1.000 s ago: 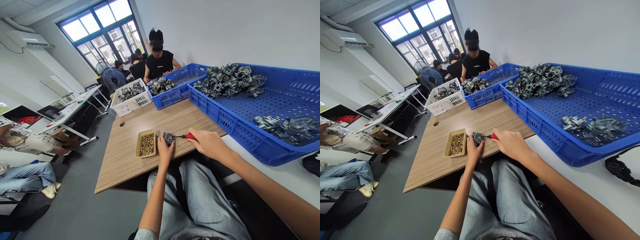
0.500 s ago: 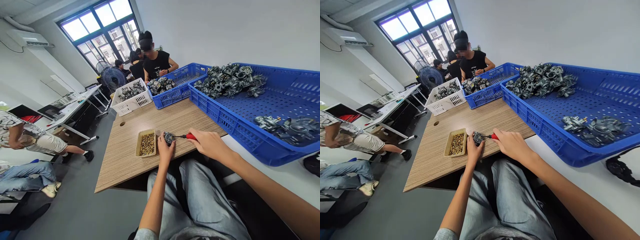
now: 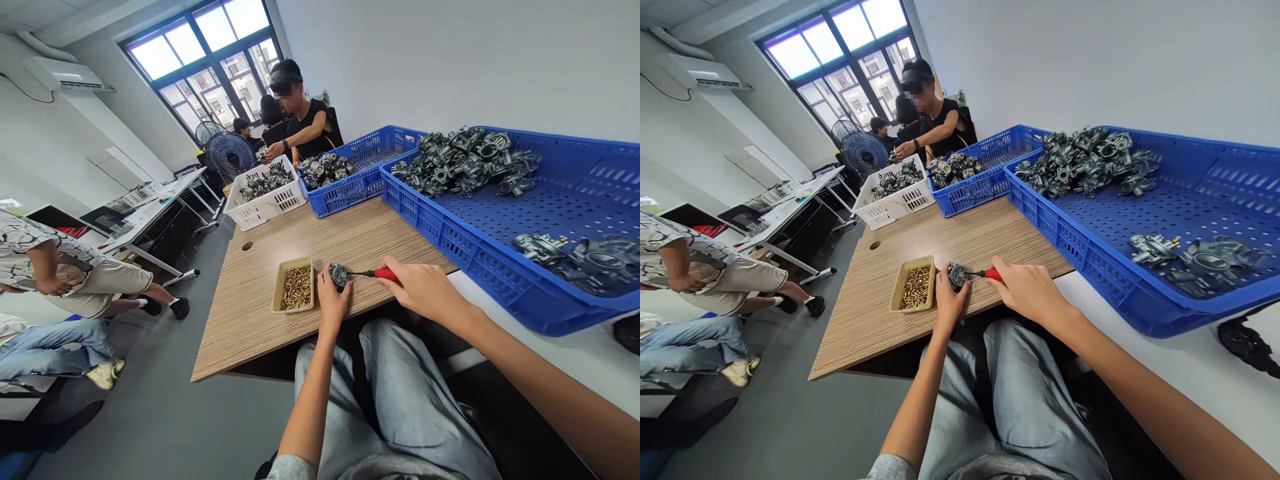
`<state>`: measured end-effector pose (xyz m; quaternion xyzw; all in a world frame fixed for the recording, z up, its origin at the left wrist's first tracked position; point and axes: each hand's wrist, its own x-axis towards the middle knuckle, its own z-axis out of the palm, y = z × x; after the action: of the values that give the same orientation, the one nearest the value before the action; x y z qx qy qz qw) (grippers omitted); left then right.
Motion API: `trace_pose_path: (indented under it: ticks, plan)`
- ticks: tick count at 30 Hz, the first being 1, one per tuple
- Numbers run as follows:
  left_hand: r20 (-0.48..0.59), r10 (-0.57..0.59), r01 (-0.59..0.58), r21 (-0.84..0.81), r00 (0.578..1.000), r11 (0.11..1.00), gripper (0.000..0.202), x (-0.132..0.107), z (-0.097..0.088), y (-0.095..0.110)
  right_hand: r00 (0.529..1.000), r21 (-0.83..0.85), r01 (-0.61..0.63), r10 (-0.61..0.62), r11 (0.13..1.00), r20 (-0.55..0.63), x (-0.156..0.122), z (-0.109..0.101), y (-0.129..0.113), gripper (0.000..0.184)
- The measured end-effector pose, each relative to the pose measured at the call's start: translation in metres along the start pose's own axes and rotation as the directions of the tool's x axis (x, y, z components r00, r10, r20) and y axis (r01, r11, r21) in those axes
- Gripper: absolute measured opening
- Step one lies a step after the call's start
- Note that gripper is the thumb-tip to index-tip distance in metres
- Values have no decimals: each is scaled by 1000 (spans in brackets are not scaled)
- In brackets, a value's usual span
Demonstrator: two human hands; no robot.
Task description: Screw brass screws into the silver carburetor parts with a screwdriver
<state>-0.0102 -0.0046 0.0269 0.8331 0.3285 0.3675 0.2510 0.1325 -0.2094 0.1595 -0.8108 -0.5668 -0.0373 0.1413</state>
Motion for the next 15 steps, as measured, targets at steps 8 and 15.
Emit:
trace_pose_path:
  ticks: [8,15]
  plan:
    - [5,-16,16,30,1000,999,74,0,-1,2,1000,37,11,-11,999,-11,1,3,2,18]
    - [7,-11,11,35,1000,999,74,0,-1,1,999,39,30,-28,999,-34,0,5,2,18]
